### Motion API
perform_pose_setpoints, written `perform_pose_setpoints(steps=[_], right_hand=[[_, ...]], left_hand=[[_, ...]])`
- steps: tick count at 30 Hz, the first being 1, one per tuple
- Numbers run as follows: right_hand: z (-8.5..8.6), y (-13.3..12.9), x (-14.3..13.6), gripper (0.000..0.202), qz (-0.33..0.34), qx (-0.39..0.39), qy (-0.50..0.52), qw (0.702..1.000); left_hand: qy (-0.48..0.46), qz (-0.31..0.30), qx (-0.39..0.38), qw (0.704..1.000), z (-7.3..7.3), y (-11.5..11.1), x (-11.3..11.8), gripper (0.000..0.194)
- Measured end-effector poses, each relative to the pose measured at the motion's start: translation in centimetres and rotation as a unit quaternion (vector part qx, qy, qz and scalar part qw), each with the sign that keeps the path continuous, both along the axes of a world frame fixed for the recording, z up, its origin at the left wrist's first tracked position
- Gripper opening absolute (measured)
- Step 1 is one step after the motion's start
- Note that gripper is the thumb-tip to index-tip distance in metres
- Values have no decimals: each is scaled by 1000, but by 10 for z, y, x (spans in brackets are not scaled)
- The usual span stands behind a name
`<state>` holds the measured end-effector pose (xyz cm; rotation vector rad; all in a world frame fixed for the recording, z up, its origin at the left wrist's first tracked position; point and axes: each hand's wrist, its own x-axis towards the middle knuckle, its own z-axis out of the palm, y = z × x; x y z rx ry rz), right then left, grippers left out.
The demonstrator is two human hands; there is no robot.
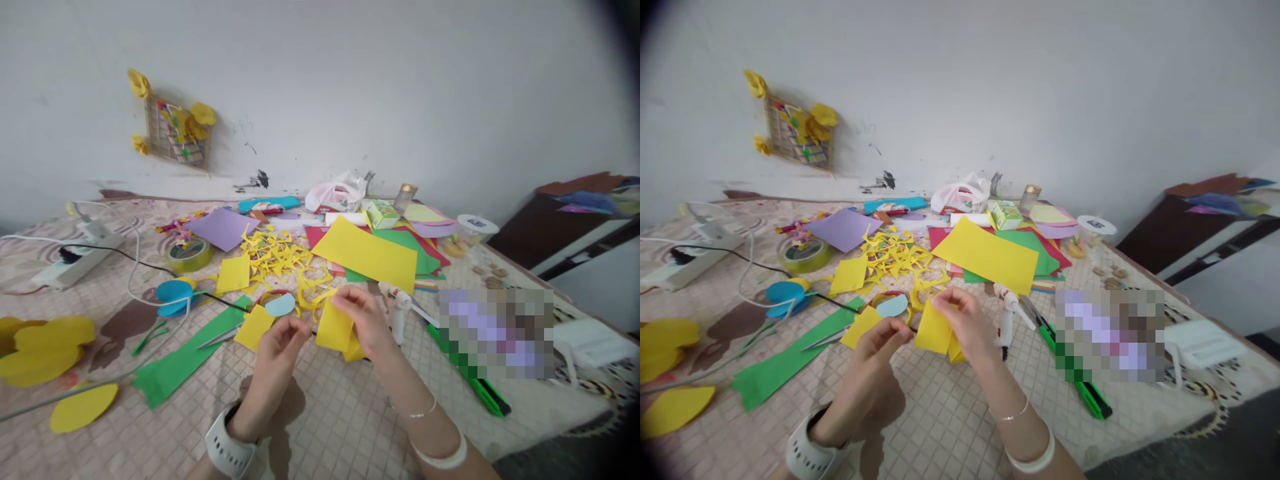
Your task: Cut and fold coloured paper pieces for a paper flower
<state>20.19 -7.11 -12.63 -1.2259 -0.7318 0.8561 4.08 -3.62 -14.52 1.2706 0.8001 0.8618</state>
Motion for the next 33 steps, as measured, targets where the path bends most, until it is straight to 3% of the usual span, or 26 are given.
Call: perform_pose_setpoints(steps=[3,6,13,16,20,23,25,28,31,33], right_hand=[[-1,-3,-18,16,64,-30,-4,997],[-1,-3,-25,15,71,-32,-8,997],[-1,-1,3,19,-51,29,-15,998],[0,-3,18,19,-77,47,-40,995],[6,-10,18,18,10,31,-124,992],[11,-11,6,16,87,23,-211,973],[16,-6,-5,16,105,29,-265,958],[19,10,-20,20,83,42,-330,939],[13,29,-35,23,75,36,-394,915],[1,40,-45,27,100,20,-435,894]], left_hand=[[3,-3,17,1000,0,2,-2,14],[13,-19,35,999,0,3,-2,15],[38,-83,71,993,0,-7,3,11],[38,-84,77,993,-1,-11,4,13],[1,-41,87,995,5,-7,0,11],[-16,-52,107,993,14,1,-5,17],[-13,-52,118,992,17,11,-11,15],[-11,30,123,992,15,36,-28,20],[-21,198,111,974,7,68,-51,19],[-15,271,93,958,2,83,-64,29]])
